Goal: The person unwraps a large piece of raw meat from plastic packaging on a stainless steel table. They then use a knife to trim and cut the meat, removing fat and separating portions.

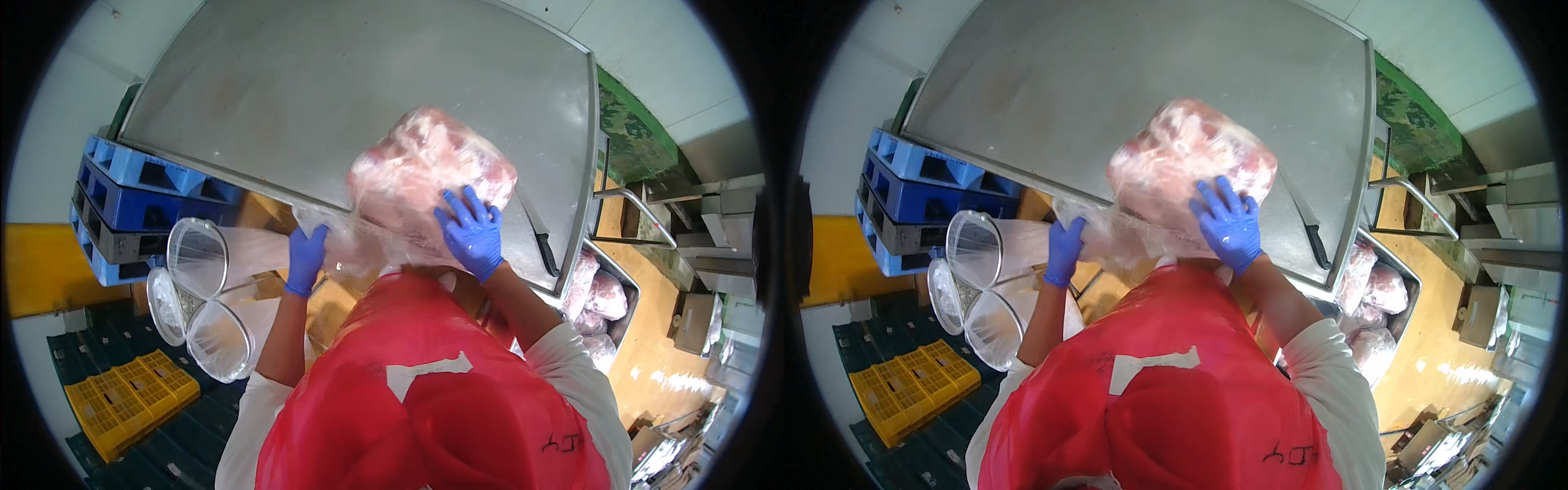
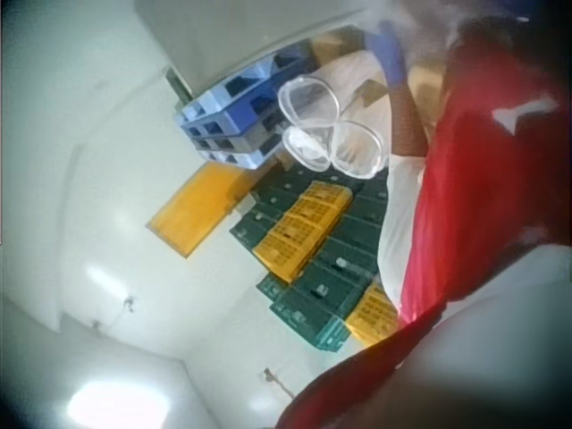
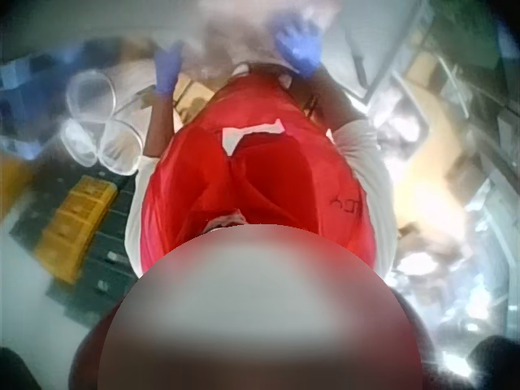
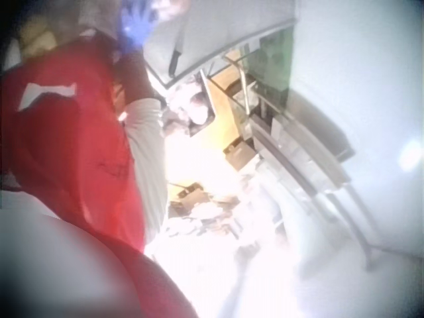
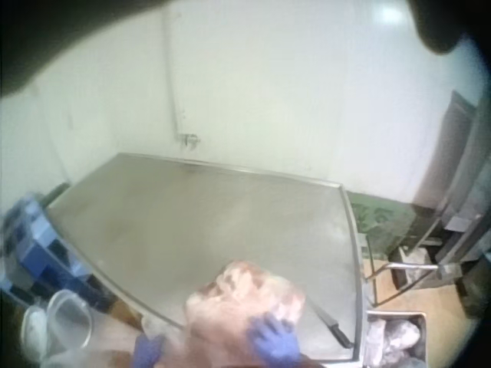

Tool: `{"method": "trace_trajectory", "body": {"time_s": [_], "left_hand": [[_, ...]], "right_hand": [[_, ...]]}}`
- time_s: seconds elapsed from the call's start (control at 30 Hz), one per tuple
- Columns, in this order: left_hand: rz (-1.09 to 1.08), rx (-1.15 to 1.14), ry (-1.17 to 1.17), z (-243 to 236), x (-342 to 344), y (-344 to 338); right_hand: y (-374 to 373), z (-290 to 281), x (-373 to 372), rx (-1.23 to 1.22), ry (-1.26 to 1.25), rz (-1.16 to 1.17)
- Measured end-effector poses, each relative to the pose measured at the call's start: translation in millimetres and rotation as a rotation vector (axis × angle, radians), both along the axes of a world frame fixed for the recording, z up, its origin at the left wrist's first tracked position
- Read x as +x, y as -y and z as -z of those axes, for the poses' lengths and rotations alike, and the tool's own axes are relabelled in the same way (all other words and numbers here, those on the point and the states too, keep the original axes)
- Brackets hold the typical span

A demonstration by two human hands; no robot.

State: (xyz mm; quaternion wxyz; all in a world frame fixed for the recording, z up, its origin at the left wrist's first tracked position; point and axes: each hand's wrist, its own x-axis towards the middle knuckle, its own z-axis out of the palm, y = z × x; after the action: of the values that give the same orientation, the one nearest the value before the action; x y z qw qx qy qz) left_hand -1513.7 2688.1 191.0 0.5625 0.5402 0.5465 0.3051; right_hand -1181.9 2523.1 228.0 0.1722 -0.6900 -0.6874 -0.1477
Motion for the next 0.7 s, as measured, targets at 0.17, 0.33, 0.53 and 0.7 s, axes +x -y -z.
{"method": "trace_trajectory", "body": {"time_s": [0.17, 0.33, 0.53, 0.7], "left_hand": [[-0.025, 0.031, 0.117, -50, -36, -4], [0.214, 0.046, 0.176, -68, -5, -17], [0.23, 0.186, 0.179, -60, 75, -41], [0.238, 0.057, 0.32, -62, 93, -39]], "right_hand": [[-12, -16, -2, -0.106, -0.248, -0.043], [-20, -11, -9, -0.081, -0.093, -0.21], [7, -58, 23, 0.148, -0.645, -0.156], [46, -78, 3, 0.108, -0.814, -0.081]]}}
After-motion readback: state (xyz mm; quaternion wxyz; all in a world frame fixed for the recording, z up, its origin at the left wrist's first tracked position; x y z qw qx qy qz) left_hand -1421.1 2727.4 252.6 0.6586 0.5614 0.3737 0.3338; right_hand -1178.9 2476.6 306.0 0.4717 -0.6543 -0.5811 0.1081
